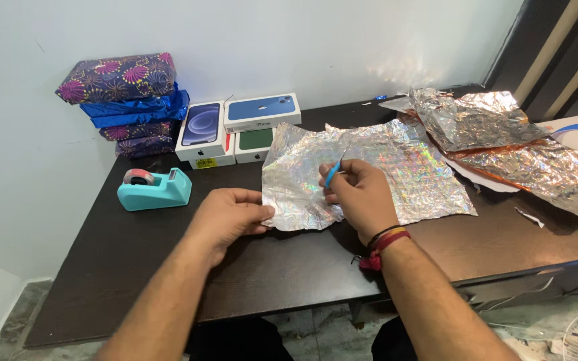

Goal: The person cuts a sheet of shiny wrapping paper with scissors, places a phone box on it, folds the paper around the box, and secures the folds with tape. The wrapped box is set aside, and the person begins wrapping a second phone box in the same way.

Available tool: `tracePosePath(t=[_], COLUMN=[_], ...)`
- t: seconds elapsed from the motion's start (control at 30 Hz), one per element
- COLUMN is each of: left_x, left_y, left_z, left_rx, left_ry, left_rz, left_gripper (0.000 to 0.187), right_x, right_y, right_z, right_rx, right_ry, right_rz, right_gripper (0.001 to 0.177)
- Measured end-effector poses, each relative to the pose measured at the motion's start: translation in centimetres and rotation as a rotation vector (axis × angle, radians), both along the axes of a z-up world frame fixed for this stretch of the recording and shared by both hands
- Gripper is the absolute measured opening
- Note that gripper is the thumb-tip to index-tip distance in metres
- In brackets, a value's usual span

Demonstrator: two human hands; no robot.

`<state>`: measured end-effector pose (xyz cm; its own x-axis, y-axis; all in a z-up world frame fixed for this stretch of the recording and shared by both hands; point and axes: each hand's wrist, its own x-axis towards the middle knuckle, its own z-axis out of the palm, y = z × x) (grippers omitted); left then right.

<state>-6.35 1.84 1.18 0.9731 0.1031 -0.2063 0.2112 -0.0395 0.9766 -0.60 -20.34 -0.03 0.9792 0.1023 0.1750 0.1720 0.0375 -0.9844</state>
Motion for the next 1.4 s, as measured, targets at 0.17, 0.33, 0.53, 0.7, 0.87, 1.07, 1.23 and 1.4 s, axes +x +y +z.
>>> tracePosePath(t=[0.17, 0.33, 0.53, 0.7, 0.87, 1.07, 1.23, 1.4], left_x=[-0.5, -1.1, -1.1, -1.6, -0.8, -0.8, -1.2, -1.3], left_y=[1.3, 0.8, 1.2, 1.6, 1.6, 1.7, 1.7, 1.8], left_z=[0.6, 1.0, 0.7, 0.5, 0.3, 0.2, -0.2, 0.0], left_rx=[0.001, 0.041, -0.007, 0.048, 0.181, 0.148, 0.139, 0.100], left_ry=[0.118, 0.098, 0.083, 0.039, 0.070, 0.085, 0.080, 0.065], left_rz=[-0.070, -0.020, -0.012, -0.063, -0.132, -0.150, -0.157, -0.182], left_gripper=[0.048, 0.039, 0.023, 0.022, 0.020, 0.024, 0.027, 0.022], right_x=[0.2, -1.7, -8.3, -9.5, -9.2, -8.7, -8.7, -8.8], right_y=[-0.1, 0.2, 1.1, 2.3, 1.9, 2.5, 3.2, 3.6], right_z=[-1.0, 1.2, 1.5, 1.6, 1.5, 1.4, 1.3, 1.2], right_rx=[-0.074, 0.010, 0.234, 0.182, 0.142, 0.176, 0.160, 0.119], right_ry=[0.033, -0.003, 0.520, 0.671, 0.767, 0.763, 0.745, 0.734], right_rz=[-0.044, 0.018, 0.404, 0.594, 0.649, 0.647, 0.604, 0.582], right_gripper=[0.034, 0.037, 0.054, 0.055, 0.057, 0.056, 0.046, 0.037])
